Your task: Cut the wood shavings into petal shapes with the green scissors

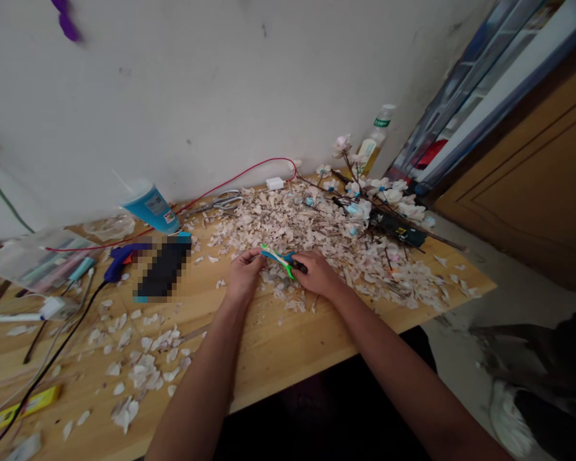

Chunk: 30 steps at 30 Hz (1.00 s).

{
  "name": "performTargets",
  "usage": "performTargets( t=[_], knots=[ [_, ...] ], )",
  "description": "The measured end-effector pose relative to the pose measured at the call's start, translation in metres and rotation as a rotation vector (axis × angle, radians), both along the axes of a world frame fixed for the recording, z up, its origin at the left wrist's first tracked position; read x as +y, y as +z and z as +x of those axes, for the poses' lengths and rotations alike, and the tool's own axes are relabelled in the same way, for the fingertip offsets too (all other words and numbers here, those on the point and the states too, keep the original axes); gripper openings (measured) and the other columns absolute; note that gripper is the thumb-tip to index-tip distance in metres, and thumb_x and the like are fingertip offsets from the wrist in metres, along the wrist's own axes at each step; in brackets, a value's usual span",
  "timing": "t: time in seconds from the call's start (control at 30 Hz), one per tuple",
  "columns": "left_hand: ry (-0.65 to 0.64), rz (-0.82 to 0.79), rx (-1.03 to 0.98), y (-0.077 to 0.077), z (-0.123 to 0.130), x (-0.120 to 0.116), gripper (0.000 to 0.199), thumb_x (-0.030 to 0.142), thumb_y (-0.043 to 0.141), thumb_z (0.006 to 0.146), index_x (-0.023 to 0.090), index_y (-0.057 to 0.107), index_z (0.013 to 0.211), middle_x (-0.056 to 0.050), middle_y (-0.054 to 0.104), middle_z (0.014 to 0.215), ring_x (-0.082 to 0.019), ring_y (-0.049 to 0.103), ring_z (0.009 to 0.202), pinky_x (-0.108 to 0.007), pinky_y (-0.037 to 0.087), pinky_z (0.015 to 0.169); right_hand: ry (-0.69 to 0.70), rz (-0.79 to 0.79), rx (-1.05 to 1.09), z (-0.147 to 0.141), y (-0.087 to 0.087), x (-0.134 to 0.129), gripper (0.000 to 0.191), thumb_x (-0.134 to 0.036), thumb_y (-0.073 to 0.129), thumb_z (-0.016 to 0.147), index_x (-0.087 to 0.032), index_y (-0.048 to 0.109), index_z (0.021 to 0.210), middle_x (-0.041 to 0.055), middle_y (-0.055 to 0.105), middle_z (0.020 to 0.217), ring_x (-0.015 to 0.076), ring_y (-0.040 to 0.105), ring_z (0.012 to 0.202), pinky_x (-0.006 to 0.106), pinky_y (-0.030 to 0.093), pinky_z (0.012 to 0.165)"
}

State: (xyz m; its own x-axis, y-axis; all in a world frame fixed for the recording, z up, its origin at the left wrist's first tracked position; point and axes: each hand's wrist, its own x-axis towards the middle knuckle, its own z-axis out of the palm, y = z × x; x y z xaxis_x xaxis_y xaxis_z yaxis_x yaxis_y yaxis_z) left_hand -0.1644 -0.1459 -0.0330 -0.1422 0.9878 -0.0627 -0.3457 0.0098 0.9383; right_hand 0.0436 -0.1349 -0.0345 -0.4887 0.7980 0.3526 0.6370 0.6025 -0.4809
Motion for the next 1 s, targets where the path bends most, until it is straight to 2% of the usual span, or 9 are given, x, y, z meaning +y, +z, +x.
performTargets(
  t=[0.13,0.3,0.43,0.63,0.87,1.0],
  knots=[
    [-0.048,0.013,-0.058,0.004,0.0,-0.001,0.021,0.033,0.081,0.065,0.018,0.074,0.078,0.001,0.064,0.063,-0.009,0.055,0.055,-0.021,0.042,0.058,-0.003,-0.007,0.007,0.001,0.0,0.0,0.013,-0.019,0.058,0.082,-0.021,0.062,0.094,0.0052,0.066,0.09,0.0214,0.059,0.087,0.035,0.039,0.081],
    [-0.073,-0.007,0.084,0.001,0.002,-0.002,0.018,0.027,0.077,0.065,0.017,0.073,0.079,0.001,0.067,0.066,-0.01,0.056,0.055,-0.022,0.043,0.059,0.006,0.011,-0.061,0.0,0.006,-0.005,0.023,-0.022,0.062,0.077,-0.02,0.059,0.1,0.0074,0.065,0.099,0.0242,0.056,0.097,0.037,0.036,0.086],
    [-0.086,-0.022,0.164,-0.002,0.0,-0.001,0.017,0.021,0.073,0.065,0.017,0.073,0.081,0.002,0.068,0.065,-0.01,0.057,0.056,-0.021,0.042,0.06,0.006,0.009,-0.135,0.0,0.011,-0.006,0.017,-0.026,0.062,0.079,-0.02,0.059,0.094,0.0066,0.065,0.095,0.024,0.057,0.093,0.038,0.034,0.085],
    [-0.086,-0.011,0.173,0.009,0.001,-0.004,0.016,0.025,0.074,0.066,0.017,0.072,0.079,0.003,0.066,0.062,-0.009,0.054,0.054,-0.02,0.041,0.058,-0.007,0.007,-0.157,0.002,0.01,-0.004,0.01,-0.02,0.058,0.082,-0.019,0.059,0.092,0.0062,0.066,0.091,0.0228,0.057,0.09,0.037,0.033,0.086],
    [-0.108,-0.015,0.268,0.011,-0.001,-0.006,0.013,0.021,0.073,0.065,0.016,0.072,0.077,0.003,0.065,0.059,-0.009,0.053,0.054,-0.02,0.039,0.056,0.002,0.025,-0.131,0.0,0.013,-0.008,0.02,-0.022,0.061,0.08,-0.019,0.059,0.1,0.0081,0.065,0.1,0.0242,0.056,0.097,0.038,0.035,0.088],
    [-0.173,-0.032,0.167,0.01,-0.003,-0.005,0.017,0.031,0.077,0.069,0.016,0.072,0.078,0.001,0.065,0.061,-0.01,0.055,0.056,-0.02,0.042,0.059,-0.031,0.026,-0.137,0.0,0.01,-0.004,0.01,-0.016,0.058,0.082,-0.02,0.059,0.091,0.0059,0.065,0.091,0.0218,0.056,0.088,0.036,0.035,0.085]
  ],
)
